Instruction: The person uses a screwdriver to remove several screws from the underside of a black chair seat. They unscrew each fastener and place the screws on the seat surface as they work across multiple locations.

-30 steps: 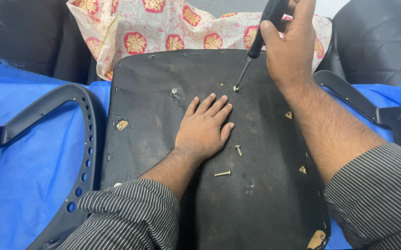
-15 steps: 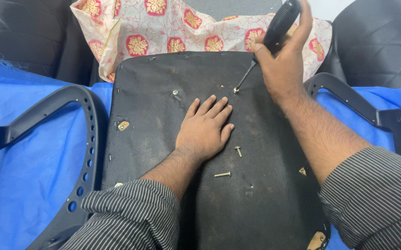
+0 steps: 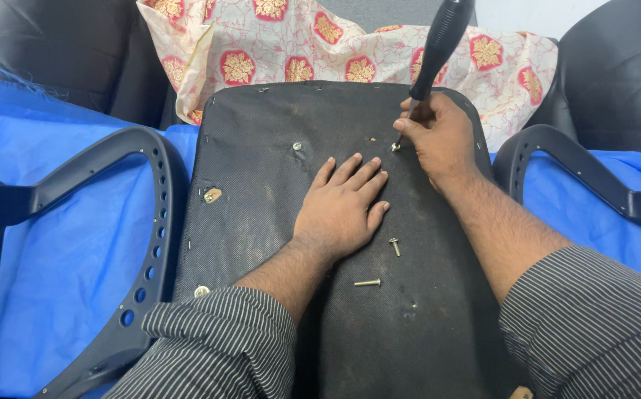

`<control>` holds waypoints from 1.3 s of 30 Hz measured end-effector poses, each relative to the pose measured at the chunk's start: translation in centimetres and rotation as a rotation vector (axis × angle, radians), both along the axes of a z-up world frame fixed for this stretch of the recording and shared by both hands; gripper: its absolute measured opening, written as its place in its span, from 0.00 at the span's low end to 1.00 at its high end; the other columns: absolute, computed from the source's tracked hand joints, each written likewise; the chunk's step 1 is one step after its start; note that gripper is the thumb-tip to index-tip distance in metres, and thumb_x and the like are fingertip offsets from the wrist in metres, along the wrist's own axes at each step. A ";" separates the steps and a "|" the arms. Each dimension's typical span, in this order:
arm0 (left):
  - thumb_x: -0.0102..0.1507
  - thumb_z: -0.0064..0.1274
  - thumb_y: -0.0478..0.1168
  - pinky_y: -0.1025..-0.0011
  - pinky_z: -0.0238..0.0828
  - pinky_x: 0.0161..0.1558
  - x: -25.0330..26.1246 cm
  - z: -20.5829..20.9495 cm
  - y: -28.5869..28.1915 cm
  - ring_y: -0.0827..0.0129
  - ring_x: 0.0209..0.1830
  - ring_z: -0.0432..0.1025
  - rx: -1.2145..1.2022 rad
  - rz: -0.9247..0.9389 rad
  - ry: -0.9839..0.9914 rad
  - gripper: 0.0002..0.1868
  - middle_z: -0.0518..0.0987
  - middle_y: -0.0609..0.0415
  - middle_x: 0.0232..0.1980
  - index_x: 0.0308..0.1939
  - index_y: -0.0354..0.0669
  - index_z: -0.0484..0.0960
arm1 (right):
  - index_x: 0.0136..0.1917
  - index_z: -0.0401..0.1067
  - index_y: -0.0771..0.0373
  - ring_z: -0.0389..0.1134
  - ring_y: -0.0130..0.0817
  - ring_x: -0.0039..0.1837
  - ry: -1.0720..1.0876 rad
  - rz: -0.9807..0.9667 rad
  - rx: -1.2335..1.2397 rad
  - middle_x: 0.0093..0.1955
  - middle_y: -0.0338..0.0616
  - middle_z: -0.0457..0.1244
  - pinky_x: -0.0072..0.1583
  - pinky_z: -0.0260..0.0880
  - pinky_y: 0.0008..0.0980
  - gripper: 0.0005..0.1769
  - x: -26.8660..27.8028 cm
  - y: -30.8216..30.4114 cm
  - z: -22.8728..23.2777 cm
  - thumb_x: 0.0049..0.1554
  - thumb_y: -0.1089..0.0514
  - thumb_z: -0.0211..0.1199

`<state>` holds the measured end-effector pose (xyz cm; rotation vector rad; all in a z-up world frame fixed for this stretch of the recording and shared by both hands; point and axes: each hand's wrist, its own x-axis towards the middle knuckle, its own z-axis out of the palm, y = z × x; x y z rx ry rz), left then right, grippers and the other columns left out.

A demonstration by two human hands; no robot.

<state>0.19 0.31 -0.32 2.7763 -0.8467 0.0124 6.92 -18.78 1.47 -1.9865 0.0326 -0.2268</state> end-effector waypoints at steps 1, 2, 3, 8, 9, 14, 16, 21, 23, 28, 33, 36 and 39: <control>0.70 0.33 0.59 0.50 0.35 0.78 0.0 0.0 0.0 0.64 0.80 0.48 0.001 -0.001 0.005 0.29 0.60 0.59 0.78 0.72 0.56 0.66 | 0.54 0.72 0.64 0.70 0.23 0.48 0.016 -0.011 -0.017 0.46 0.37 0.67 0.52 0.75 0.25 0.10 0.0 0.1 0.0 0.59 0.67 0.67; 0.70 0.33 0.59 0.50 0.35 0.78 -0.1 -0.1 0.0 0.64 0.80 0.48 -0.002 0.001 0.003 0.29 0.60 0.59 0.78 0.72 0.56 0.66 | 0.54 0.72 0.64 0.70 0.22 0.48 0.033 -0.021 -0.035 0.46 0.36 0.67 0.52 0.75 0.25 0.09 0.1 0.3 -0.2 0.59 0.66 0.67; 0.70 0.33 0.59 0.50 0.35 0.78 0.0 -0.2 -0.1 0.64 0.80 0.48 -0.005 0.003 0.002 0.29 0.60 0.59 0.78 0.72 0.56 0.66 | 0.54 0.72 0.64 0.70 0.23 0.48 0.007 -0.012 -0.003 0.46 0.37 0.67 0.51 0.74 0.25 0.09 0.1 0.4 -0.4 0.60 0.67 0.66; 0.70 0.35 0.58 0.50 0.36 0.78 -0.1 -0.2 0.1 0.64 0.80 0.49 -0.032 0.004 -0.012 0.29 0.61 0.59 0.79 0.72 0.55 0.67 | 0.57 0.71 0.65 0.72 0.25 0.51 -0.111 0.005 0.264 0.51 0.39 0.66 0.53 0.78 0.26 0.09 0.2 1.0 -2.4 0.63 0.70 0.58; 0.70 0.35 0.58 0.50 0.36 0.78 -0.1 -0.3 0.1 0.64 0.80 0.49 -0.034 0.005 -0.011 0.29 0.61 0.59 0.78 0.72 0.55 0.67 | 0.57 0.70 0.65 0.72 0.26 0.51 -0.123 0.005 0.301 0.51 0.40 0.66 0.54 0.78 0.26 0.09 0.2 1.0 -2.9 0.64 0.70 0.57; 0.69 0.37 0.58 0.50 0.37 0.78 -0.1 -0.3 0.1 0.63 0.80 0.51 -0.061 0.003 -0.026 0.29 0.62 0.58 0.78 0.71 0.55 0.69 | 0.62 0.67 0.66 0.72 0.28 0.54 -0.191 0.088 0.405 0.52 0.43 0.66 0.57 0.77 0.27 0.11 0.0 0.4 -4.6 0.67 0.71 0.56; 0.69 0.37 0.58 0.50 0.38 0.78 -0.1 -0.3 0.1 0.63 0.79 0.51 -0.065 0.005 -0.030 0.29 0.62 0.58 0.78 0.71 0.54 0.69 | 0.62 0.67 0.66 0.72 0.28 0.54 -0.186 0.090 0.400 0.53 0.43 0.66 0.58 0.76 0.27 0.11 -0.2 0.4 -5.2 0.67 0.71 0.58; 0.69 0.38 0.58 0.50 0.39 0.78 -0.1 -0.4 0.1 0.63 0.80 0.52 -0.072 0.005 -0.044 0.29 0.63 0.58 0.78 0.71 0.54 0.70 | 0.60 0.68 0.66 0.72 0.27 0.52 -0.173 0.052 0.414 0.50 0.42 0.66 0.58 0.77 0.26 0.10 -0.1 0.2 -5.8 0.66 0.71 0.60; 0.69 0.38 0.58 0.50 0.39 0.78 -0.1 -0.4 0.1 0.63 0.80 0.52 -0.076 0.007 -0.050 0.29 0.63 0.58 0.78 0.71 0.54 0.70 | 0.60 0.69 0.67 0.73 0.27 0.52 -0.168 0.003 0.411 0.49 0.43 0.67 0.58 0.76 0.26 0.11 -0.1 0.2 -5.8 0.65 0.72 0.61; 0.69 0.38 0.58 0.51 0.40 0.78 -0.1 -0.5 0.1 0.64 0.80 0.52 -0.075 0.011 -0.047 0.29 0.63 0.59 0.78 0.71 0.54 0.69 | 0.65 0.69 0.69 0.73 0.28 0.53 -0.187 -0.034 0.387 0.51 0.43 0.68 0.59 0.77 0.26 0.14 -0.7 0.1 -5.4 0.66 0.72 0.58; 0.69 0.36 0.58 0.50 0.37 0.78 0.0 -0.3 0.0 0.64 0.79 0.50 -0.044 0.012 -0.017 0.29 0.61 0.59 0.78 0.71 0.55 0.68 | 0.72 0.62 0.68 0.72 0.27 0.55 -0.158 -0.023 0.366 0.54 0.43 0.67 0.59 0.77 0.25 0.20 -1.1 0.3 -5.0 0.68 0.71 0.51; 0.70 0.36 0.58 0.51 0.37 0.78 0.0 -0.3 0.0 0.64 0.80 0.50 -0.039 0.011 -0.014 0.29 0.61 0.59 0.78 0.72 0.55 0.68 | 0.74 0.61 0.67 0.71 0.26 0.55 -0.155 0.019 0.386 0.54 0.43 0.66 0.59 0.76 0.25 0.21 -0.8 0.4 -5.0 0.68 0.71 0.50; 0.70 0.36 0.58 0.50 0.38 0.78 -0.1 -0.3 0.1 0.64 0.80 0.50 -0.036 0.011 -0.021 0.29 0.61 0.59 0.78 0.72 0.55 0.68 | 0.71 0.62 0.68 0.69 0.24 0.54 -0.166 0.067 0.384 0.52 0.41 0.64 0.59 0.75 0.25 0.17 -0.4 0.3 -5.1 0.70 0.70 0.54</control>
